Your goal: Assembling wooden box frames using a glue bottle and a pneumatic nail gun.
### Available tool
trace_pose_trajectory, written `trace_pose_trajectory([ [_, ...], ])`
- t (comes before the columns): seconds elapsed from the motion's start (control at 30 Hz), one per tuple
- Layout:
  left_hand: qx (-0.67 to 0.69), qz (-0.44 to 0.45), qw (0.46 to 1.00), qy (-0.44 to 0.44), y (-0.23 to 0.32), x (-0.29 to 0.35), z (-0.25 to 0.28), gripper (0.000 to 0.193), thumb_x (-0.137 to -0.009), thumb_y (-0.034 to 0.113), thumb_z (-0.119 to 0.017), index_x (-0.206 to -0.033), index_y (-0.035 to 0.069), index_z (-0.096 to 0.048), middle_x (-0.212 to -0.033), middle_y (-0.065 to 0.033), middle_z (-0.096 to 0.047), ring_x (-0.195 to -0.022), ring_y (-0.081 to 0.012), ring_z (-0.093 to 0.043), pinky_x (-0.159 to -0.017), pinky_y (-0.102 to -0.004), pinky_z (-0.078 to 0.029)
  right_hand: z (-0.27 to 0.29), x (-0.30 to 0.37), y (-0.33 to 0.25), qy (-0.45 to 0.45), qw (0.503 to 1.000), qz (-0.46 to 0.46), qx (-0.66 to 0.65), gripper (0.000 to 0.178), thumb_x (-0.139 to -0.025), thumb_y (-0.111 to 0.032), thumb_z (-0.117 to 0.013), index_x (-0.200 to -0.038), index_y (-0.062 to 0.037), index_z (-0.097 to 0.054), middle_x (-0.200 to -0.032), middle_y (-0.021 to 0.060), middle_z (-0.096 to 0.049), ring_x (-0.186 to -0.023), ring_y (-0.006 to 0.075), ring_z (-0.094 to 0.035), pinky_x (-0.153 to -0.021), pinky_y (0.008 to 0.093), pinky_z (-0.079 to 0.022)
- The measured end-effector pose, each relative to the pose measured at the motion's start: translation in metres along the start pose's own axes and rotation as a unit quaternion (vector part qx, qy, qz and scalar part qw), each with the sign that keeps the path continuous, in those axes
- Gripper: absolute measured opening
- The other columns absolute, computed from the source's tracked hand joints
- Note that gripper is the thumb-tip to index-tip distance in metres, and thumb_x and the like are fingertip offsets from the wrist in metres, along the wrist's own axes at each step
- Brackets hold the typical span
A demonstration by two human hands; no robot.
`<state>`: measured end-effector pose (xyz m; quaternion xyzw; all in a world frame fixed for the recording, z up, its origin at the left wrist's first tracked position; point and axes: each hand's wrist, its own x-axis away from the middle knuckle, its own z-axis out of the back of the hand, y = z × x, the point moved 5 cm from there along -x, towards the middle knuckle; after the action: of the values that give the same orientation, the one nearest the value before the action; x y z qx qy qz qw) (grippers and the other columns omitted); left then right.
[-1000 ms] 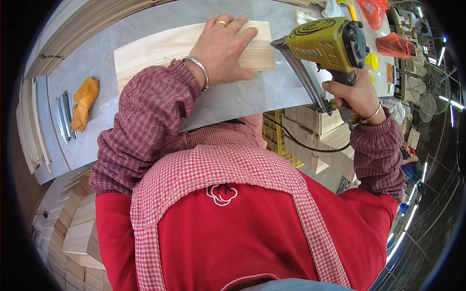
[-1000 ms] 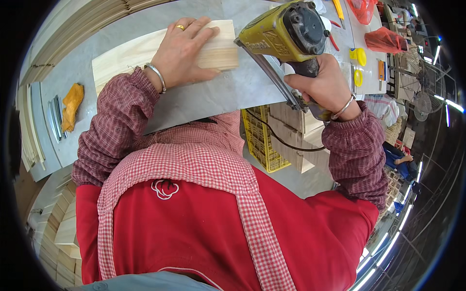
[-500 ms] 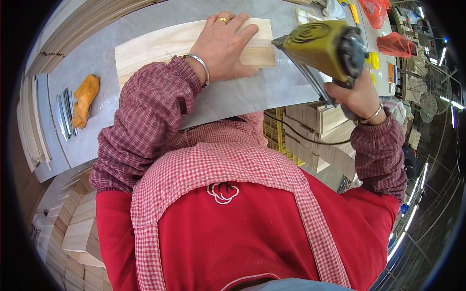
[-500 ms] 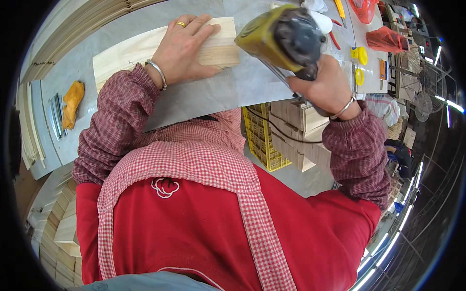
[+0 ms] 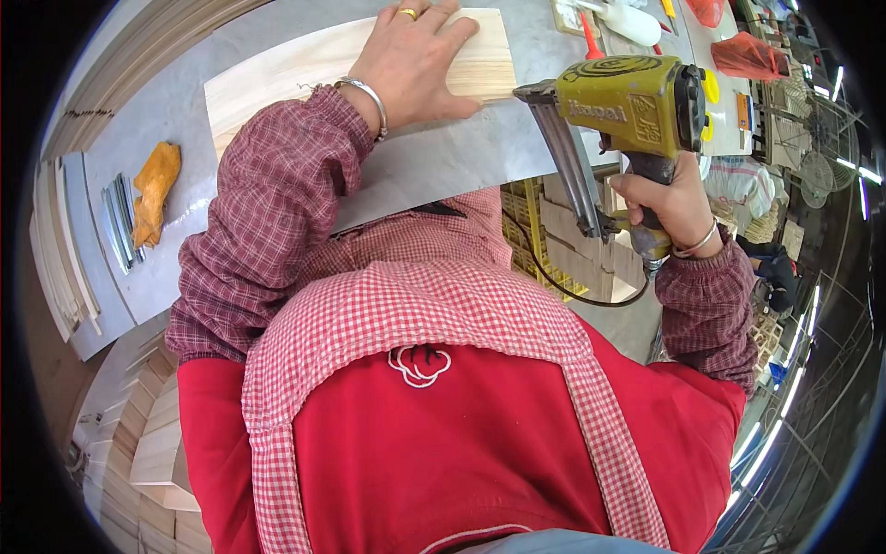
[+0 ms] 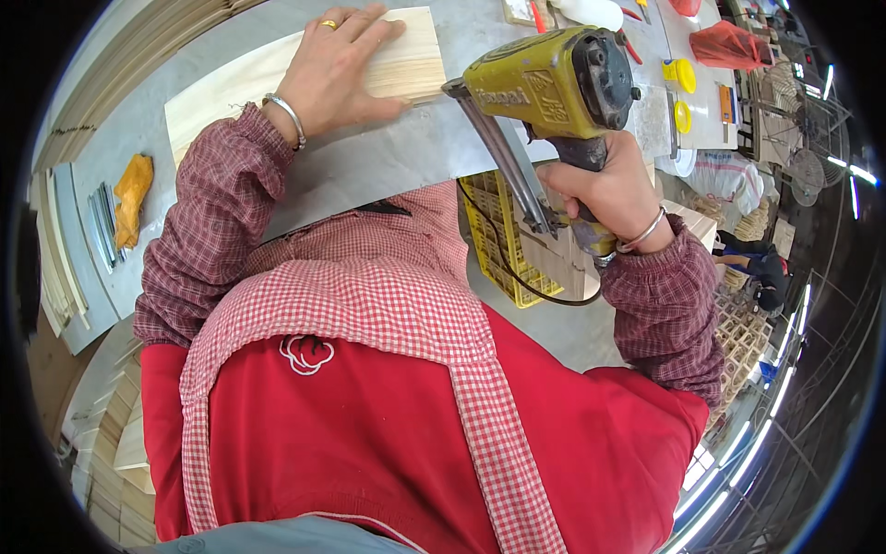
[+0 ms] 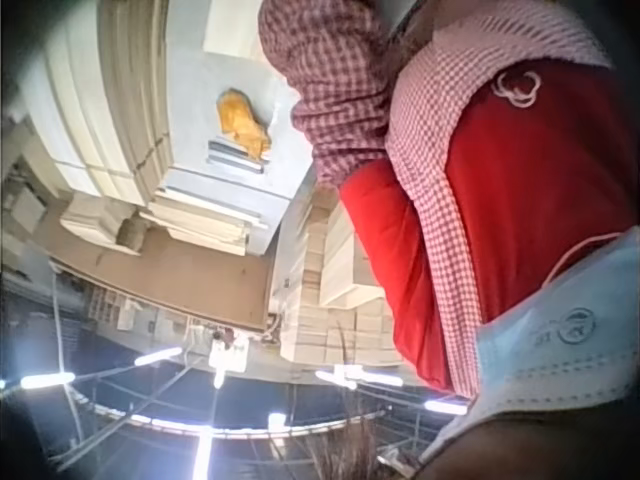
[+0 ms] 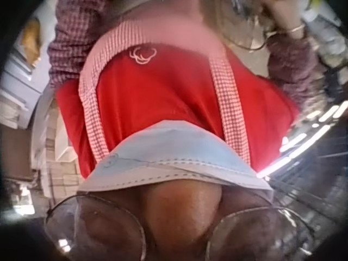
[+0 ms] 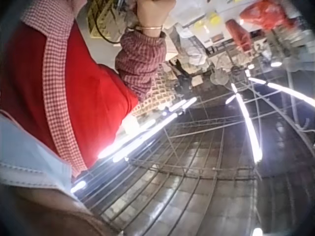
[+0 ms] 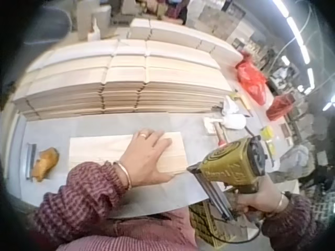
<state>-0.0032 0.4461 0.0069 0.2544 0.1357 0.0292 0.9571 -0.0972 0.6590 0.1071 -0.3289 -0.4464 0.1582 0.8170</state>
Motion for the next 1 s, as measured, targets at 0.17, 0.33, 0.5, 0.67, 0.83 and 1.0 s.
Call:
trace_pose_trajectory([
  [0.17,0.002,0.004,1.0,-0.024,0.0,0.001,0.002,0.071,-0.064,0.047,-0.07,-0.117,0.003,-0.05,-0.123,-0.0195,-0.046,-0.111,-0.0348,-0.042,-0.098,-0.043,-0.033,0.002,0.001,0.003,0.017,0.997,-0.02,0.072,0.016,-0.072,-0.002,-0.062,-0.087,0.0005,-0.061,-0.054,0.001,-0.051,-0.04,0.0083,-0.043,-0.04,0.0201,-0.034],
  [0.33,0.034,-0.169,0.948,0.268,-0.031,0.037,0.0,0.075,-0.061,0.048,-0.073,-0.117,0.002,-0.051,-0.12,-0.02,-0.049,-0.108,-0.035,-0.045,-0.095,-0.0417,-0.037,-0.003,-0.007,-0.001,0.01,0.997,0.001,0.076,0.022,-0.072,-0.003,-0.063,-0.093,0.0014,-0.061,-0.054,0.0014,-0.051,-0.04,0.0086,-0.043,-0.04,0.0195,-0.034],
  [0.5,-0.201,0.084,0.974,-0.069,-0.11,0.12,0.055,0.095,-0.057,0.058,-0.076,-0.136,0.017,-0.04,-0.14,-0.0109,-0.038,-0.122,-0.0321,-0.041,-0.103,-0.0416,-0.037,-0.008,0.001,-0.011,0.018,1.0,-0.011,0.021,0.026,-0.071,-0.003,-0.064,-0.097,0.002,-0.061,-0.055,0.002,-0.052,-0.04,0.009,-0.043,-0.04,0.0191,-0.034],
  [0.67,-0.053,0.095,0.993,-0.055,-0.098,0.128,0.087,0.094,-0.055,0.052,-0.078,-0.135,0.019,-0.043,-0.138,-0.009,-0.041,-0.12,-0.031,-0.043,-0.102,-0.0389,-0.039,-0.037,-0.005,-0.027,-0.034,0.999,0.006,-0.019,0.026,-0.071,-0.003,-0.064,-0.096,0.002,-0.062,-0.055,0.0025,-0.053,-0.04,0.0089,-0.044,-0.041,0.0184,-0.033],
  [0.83,-0.091,0.009,0.996,-0.018,-0.059,0.092,0.099,0.08,-0.058,0.05,-0.076,-0.115,0.0,-0.053,-0.115,-0.02,-0.052,-0.103,-0.035,-0.049,-0.09,-0.0403,-0.042,-0.042,-0.007,-0.041,-0.078,0.997,0.015,-0.001,0.025,-0.071,-0.002,-0.064,-0.096,0.0025,-0.062,-0.056,0.003,-0.053,-0.04,0.0088,-0.044,-0.041,0.0183,-0.034],
  [1.0,-0.047,0.005,0.998,0.031,-0.057,0.087,0.09,0.082,-0.055,0.052,-0.078,-0.114,-0.001,-0.054,-0.112,-0.0192,-0.054,-0.094,-0.0331,-0.052,-0.086,-0.0391,-0.044,-0.05,-0.006,-0.049,-0.081,0.996,0.023,-0.001,0.024,-0.07,-0.002,-0.065,-0.094,0.0029,-0.062,-0.056,0.0031,-0.053,-0.039,0.0089,-0.044,-0.04,0.0185,-0.034],
])
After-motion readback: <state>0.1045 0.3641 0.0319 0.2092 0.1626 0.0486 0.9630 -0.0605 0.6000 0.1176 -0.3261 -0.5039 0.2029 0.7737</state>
